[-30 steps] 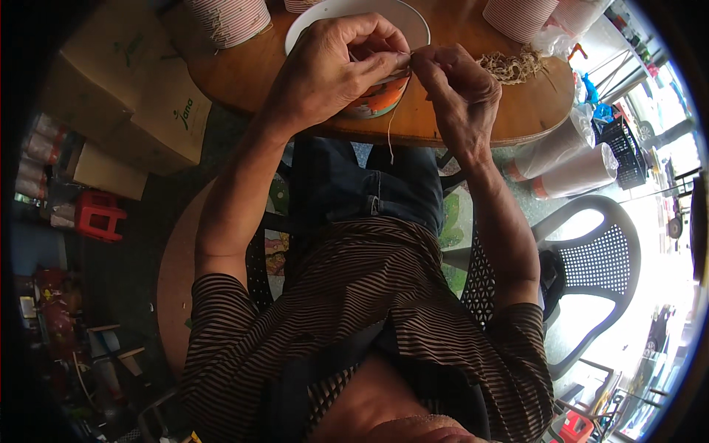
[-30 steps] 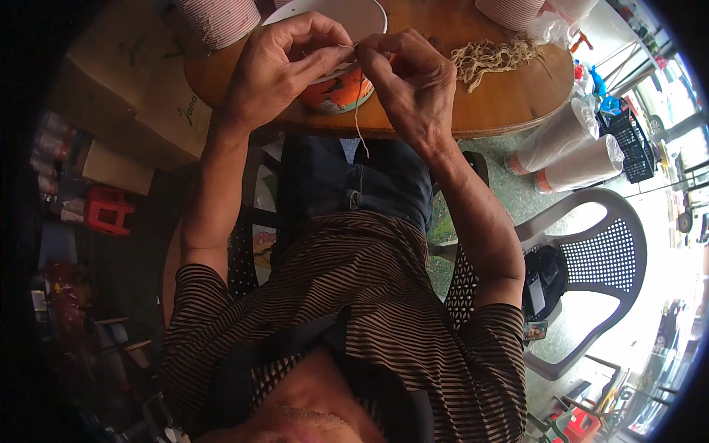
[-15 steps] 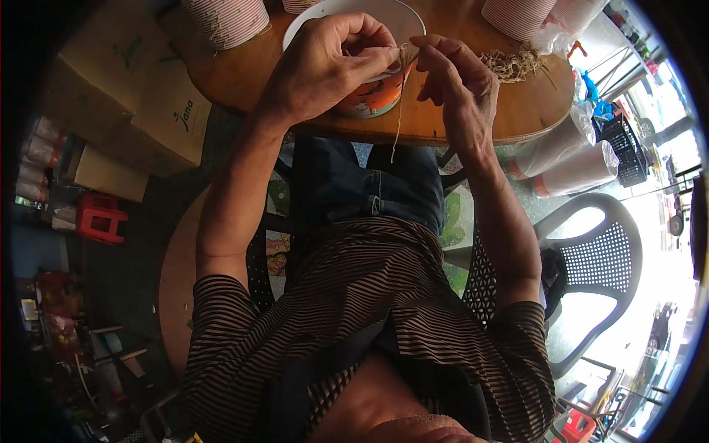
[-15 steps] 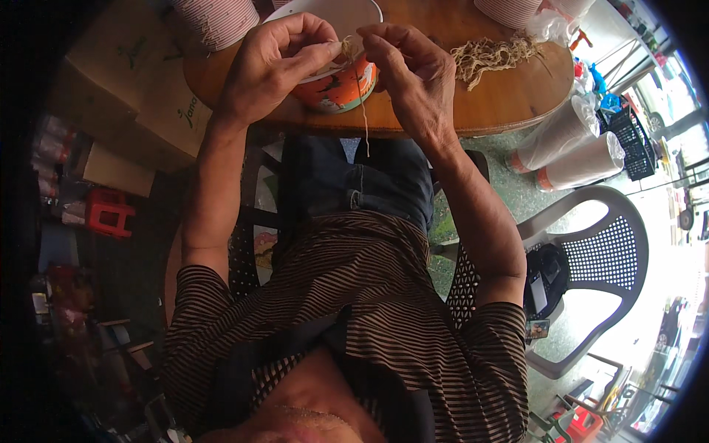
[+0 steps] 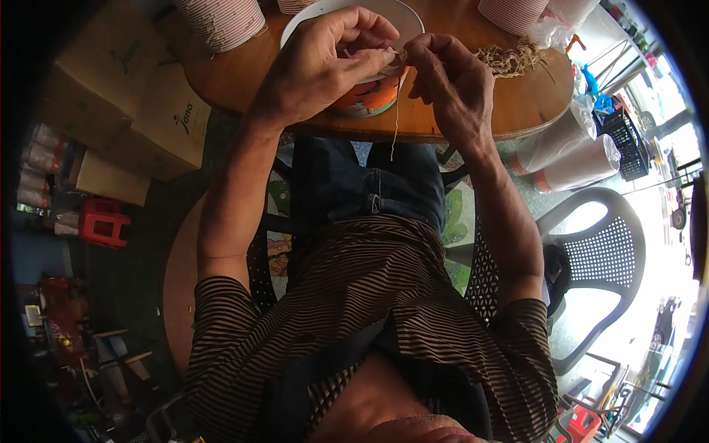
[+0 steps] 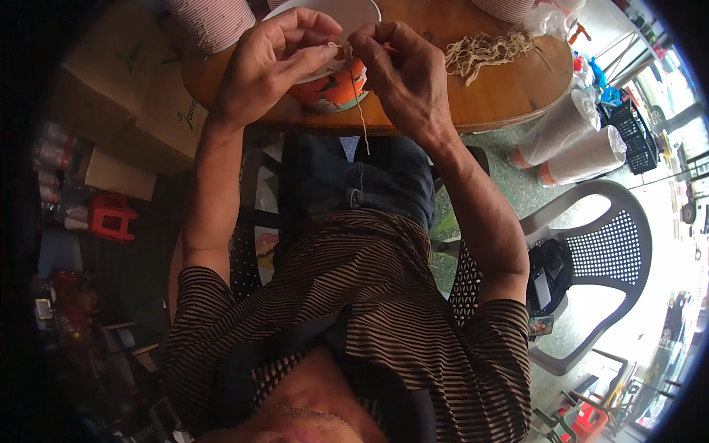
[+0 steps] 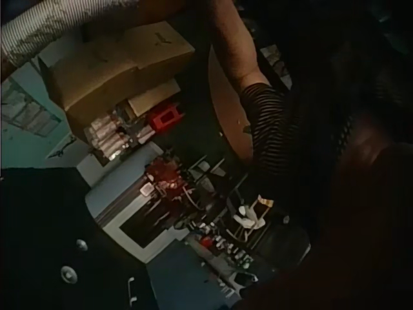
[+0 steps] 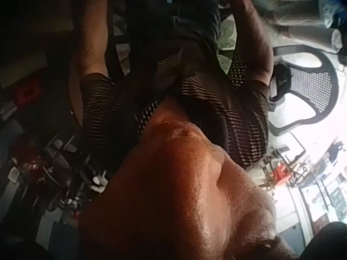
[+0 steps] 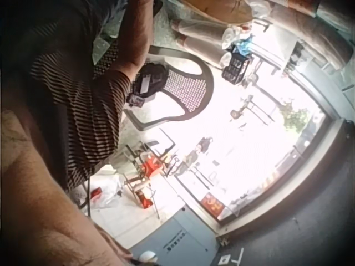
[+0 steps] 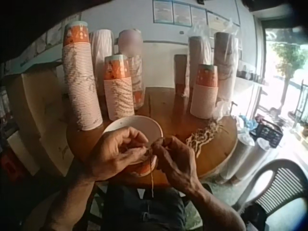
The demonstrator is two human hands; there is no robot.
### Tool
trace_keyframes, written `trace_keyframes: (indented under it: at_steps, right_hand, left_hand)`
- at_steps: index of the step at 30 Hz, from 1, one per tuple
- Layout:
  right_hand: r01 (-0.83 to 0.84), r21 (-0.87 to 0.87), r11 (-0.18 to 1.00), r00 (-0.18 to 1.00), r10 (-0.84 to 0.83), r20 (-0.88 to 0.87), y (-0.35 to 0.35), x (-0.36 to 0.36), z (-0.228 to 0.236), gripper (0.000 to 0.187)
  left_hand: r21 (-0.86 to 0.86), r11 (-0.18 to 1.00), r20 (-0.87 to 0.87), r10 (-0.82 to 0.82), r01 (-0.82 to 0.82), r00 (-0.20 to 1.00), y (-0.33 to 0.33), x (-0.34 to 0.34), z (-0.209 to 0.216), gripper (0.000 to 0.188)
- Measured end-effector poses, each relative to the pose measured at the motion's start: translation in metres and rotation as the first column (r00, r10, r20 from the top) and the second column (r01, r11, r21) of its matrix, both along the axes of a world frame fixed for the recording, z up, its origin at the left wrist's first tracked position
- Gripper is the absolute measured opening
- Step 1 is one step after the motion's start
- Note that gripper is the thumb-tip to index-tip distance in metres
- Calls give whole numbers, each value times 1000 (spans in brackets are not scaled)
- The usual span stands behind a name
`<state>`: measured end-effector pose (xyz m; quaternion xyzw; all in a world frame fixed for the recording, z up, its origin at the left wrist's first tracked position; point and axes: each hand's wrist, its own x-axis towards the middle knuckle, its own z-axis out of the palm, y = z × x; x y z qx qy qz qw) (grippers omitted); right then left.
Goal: Tying string or straw handles onto paper buckets.
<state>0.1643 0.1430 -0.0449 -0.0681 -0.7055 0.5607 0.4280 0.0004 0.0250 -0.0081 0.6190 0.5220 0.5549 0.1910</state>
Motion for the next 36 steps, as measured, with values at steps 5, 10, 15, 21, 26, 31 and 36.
trace_keyframes:
  at_steps: [5,10,15,21,26,31,36]
  right_hand:
    - [-15,24,1000,1000,14,24,-4,-2,1,24]
    - [-79,-18,997,996,78,-36,-5,-4,-3,21]
    - [-86,-16,996,994,85,-65,-2,-3,-5,19]
    - [-63,31,998,998,62,18,-2,0,1,18]
    - [-115,18,993,993,115,-27,-2,-2,1,17]
    - [-133,-73,988,990,129,-57,3,-3,-2,17]
    - [-175,-126,977,981,162,-106,4,-5,-4,18]
  left_hand:
    - [411,807,-288,-327,424,900,21,-25,-19,22]
    - [147,979,-150,-118,140,982,9,-3,4,19]
    - [-21,998,-127,58,-61,990,-4,11,19,19]
    - [457,802,-304,-266,385,915,16,-10,0,25]
    - [476,800,-298,-244,365,923,21,-18,-8,25]
    - [-26,999,-46,47,-48,998,-5,11,19,25]
    - [-23,996,-18,87,-88,996,-7,13,18,20]
